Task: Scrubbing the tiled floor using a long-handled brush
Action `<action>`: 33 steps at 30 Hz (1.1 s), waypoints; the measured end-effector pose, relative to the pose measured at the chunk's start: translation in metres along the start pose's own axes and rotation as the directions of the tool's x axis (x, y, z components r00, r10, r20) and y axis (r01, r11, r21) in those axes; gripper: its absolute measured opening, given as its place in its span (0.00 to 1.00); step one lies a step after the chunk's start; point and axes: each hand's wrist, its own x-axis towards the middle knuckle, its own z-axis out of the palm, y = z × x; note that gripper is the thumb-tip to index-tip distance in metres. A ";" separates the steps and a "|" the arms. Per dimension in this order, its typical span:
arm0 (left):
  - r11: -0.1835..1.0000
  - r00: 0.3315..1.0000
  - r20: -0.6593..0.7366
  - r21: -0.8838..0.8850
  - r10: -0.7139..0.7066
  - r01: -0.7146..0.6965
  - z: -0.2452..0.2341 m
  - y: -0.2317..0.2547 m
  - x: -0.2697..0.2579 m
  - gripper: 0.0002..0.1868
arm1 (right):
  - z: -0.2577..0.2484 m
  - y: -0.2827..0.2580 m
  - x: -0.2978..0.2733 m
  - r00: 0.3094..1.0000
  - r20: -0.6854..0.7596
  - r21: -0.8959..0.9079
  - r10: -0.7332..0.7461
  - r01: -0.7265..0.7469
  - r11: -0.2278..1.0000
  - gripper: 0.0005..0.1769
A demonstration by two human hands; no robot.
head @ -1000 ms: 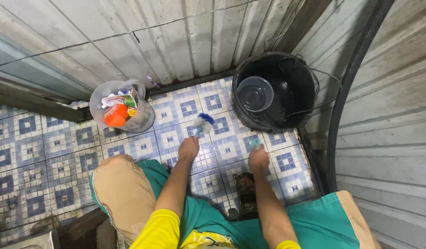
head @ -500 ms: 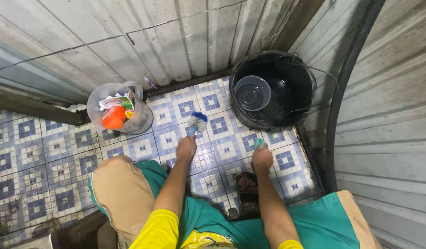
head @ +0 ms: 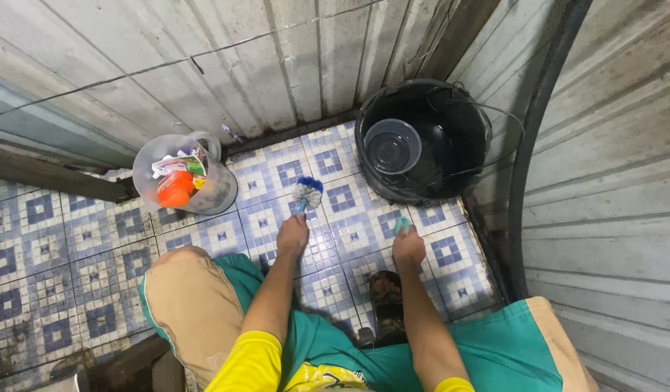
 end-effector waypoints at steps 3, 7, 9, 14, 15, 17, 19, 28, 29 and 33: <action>0.995 0.991 0.085 0.006 0.101 -0.102 -0.011 0.025 -0.039 0.36 | 0.003 -0.026 -0.034 0.994 0.081 -0.036 -0.069 0.072 0.997 0.23; 0.975 0.977 0.140 0.135 0.159 -0.178 0.032 0.023 -0.016 0.35 | 0.014 -0.058 -0.068 0.949 0.223 -0.003 -0.221 0.227 0.974 0.23; 0.945 0.963 0.151 0.209 0.225 -0.253 0.032 0.023 -0.018 0.35 | 0.024 -0.055 -0.063 0.931 0.253 -0.061 -0.263 0.287 0.956 0.23; 0.997 0.997 0.042 0.044 0.068 -0.070 0.008 -0.002 0.004 0.34 | -0.016 -0.025 -0.029 0.986 0.125 -0.020 -0.109 0.112 0.993 0.23; 1.000 1.000 0.012 0.006 0.025 -0.025 0.007 -0.012 0.013 0.35 | -0.014 -0.015 -0.014 0.992 0.082 -0.005 -0.098 0.099 0.995 0.22; 0.999 0.998 0.042 -0.027 0.043 -0.042 -0.004 0.004 -0.012 0.35 | 0.001 -0.020 -0.017 0.991 0.102 -0.032 -0.084 0.088 0.996 0.23; 0.997 0.995 0.074 -0.059 0.062 -0.058 0.000 0.016 -0.025 0.35 | 0.007 -0.033 -0.034 0.990 0.122 -0.061 -0.067 0.075 0.995 0.24; 0.977 0.984 0.107 0.142 0.142 -0.156 0.017 0.008 -0.005 0.34 | 0.007 -0.048 -0.053 0.938 0.226 -0.112 -0.262 0.292 0.950 0.22; 0.992 0.993 0.073 0.078 0.093 -0.099 0.008 0.005 -0.005 0.35 | 0.008 -0.038 -0.040 0.958 0.191 -0.087 -0.212 0.232 0.969 0.23; 0.999 0.998 0.055 0.038 0.035 -0.037 -0.009 0.001 -0.008 0.36 | 0.014 -0.025 -0.012 0.979 0.131 -0.042 -0.155 0.162 0.986 0.25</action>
